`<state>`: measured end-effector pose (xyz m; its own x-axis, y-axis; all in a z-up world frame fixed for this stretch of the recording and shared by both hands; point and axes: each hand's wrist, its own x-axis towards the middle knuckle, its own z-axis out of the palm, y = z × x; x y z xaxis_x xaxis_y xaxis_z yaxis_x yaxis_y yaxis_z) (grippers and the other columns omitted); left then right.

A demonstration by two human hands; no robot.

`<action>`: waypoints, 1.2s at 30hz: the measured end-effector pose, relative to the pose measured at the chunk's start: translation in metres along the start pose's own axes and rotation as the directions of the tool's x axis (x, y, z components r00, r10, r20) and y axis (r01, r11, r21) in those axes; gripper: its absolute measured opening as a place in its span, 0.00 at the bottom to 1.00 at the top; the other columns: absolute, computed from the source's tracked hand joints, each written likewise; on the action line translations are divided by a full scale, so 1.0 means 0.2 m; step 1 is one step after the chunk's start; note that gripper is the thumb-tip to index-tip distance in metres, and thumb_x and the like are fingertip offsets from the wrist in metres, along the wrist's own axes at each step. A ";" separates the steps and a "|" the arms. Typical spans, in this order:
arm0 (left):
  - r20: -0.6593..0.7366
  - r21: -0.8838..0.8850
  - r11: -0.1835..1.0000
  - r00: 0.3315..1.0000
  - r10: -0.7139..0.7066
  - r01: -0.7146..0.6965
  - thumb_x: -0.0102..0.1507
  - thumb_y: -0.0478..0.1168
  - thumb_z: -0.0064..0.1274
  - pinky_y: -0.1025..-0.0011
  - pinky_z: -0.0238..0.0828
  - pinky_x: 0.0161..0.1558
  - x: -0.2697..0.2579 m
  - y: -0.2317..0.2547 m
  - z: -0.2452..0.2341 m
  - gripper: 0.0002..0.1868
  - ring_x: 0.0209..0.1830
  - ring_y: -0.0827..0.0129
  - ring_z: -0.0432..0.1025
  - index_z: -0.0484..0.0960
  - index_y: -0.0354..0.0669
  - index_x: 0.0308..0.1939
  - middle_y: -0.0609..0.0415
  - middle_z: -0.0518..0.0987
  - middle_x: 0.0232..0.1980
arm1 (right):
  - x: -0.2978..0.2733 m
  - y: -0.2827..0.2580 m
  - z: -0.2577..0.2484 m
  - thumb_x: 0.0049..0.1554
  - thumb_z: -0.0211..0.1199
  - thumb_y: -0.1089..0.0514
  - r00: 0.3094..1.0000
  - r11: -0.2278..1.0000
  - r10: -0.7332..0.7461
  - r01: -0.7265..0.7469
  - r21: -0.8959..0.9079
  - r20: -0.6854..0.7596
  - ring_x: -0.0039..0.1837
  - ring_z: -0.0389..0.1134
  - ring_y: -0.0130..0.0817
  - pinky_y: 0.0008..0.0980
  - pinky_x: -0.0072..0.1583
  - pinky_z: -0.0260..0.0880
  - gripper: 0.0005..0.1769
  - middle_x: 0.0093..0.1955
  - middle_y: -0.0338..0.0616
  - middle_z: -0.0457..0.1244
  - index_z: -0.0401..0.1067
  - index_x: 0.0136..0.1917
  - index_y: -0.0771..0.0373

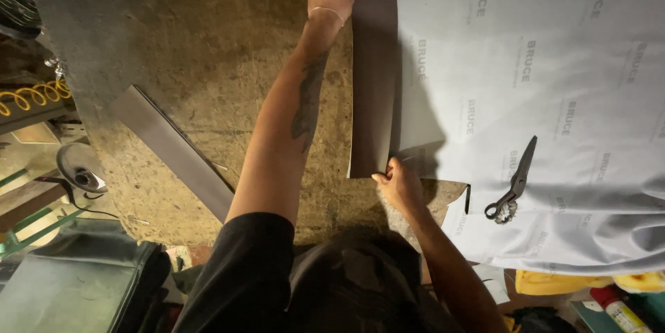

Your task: The person uses a pair of scissors to cut a long strip of brown material from a larger white sheet on a workbench. They repeatedly align the strip, cut along its edge, and reposition the material to continue cutting.

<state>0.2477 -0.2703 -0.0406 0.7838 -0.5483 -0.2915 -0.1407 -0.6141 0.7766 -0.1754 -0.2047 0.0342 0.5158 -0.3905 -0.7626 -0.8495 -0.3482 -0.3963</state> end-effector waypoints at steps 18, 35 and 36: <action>-0.053 0.044 0.998 0.998 -0.037 0.039 0.56 0.38 0.66 0.65 0.65 0.26 -0.06 0.11 -0.05 0.14 0.25 0.75 0.75 0.75 0.53 0.22 0.68 0.88 0.28 | 0.00 -0.01 0.02 0.55 0.74 0.48 0.998 0.999 0.038 -0.039 -0.008 -0.043 0.33 0.61 0.30 0.35 0.36 0.62 0.19 0.32 0.38 0.64 0.66 0.40 0.59; 0.363 0.329 0.673 0.746 0.558 -0.663 0.62 0.59 0.58 0.40 0.52 0.74 -1.62 -0.06 -0.02 0.45 0.80 0.35 0.49 0.61 0.42 0.77 0.35 0.51 0.82 | -0.31 1.47 -0.06 0.50 0.69 0.65 0.539 0.903 -0.274 -0.141 -0.406 -0.796 0.54 0.67 0.48 0.49 0.66 0.61 0.17 0.48 0.48 0.63 0.68 0.52 0.63; 0.367 0.322 0.673 0.743 0.559 -0.666 0.62 0.59 0.58 0.40 0.52 0.74 -1.66 -0.08 0.00 0.45 0.80 0.35 0.49 0.61 0.42 0.77 0.35 0.51 0.82 | -0.33 1.51 -0.04 0.50 0.69 0.65 0.540 0.902 -0.269 -0.149 -0.405 -0.798 0.54 0.67 0.48 0.49 0.66 0.61 0.17 0.48 0.48 0.63 0.68 0.52 0.63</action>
<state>-0.0101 -0.0780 0.0444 0.2815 -0.9595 0.0127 -0.8112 -0.2309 0.5373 -0.4644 -0.2907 -0.0311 0.5955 -0.7968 0.1027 -0.7982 -0.6013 -0.0372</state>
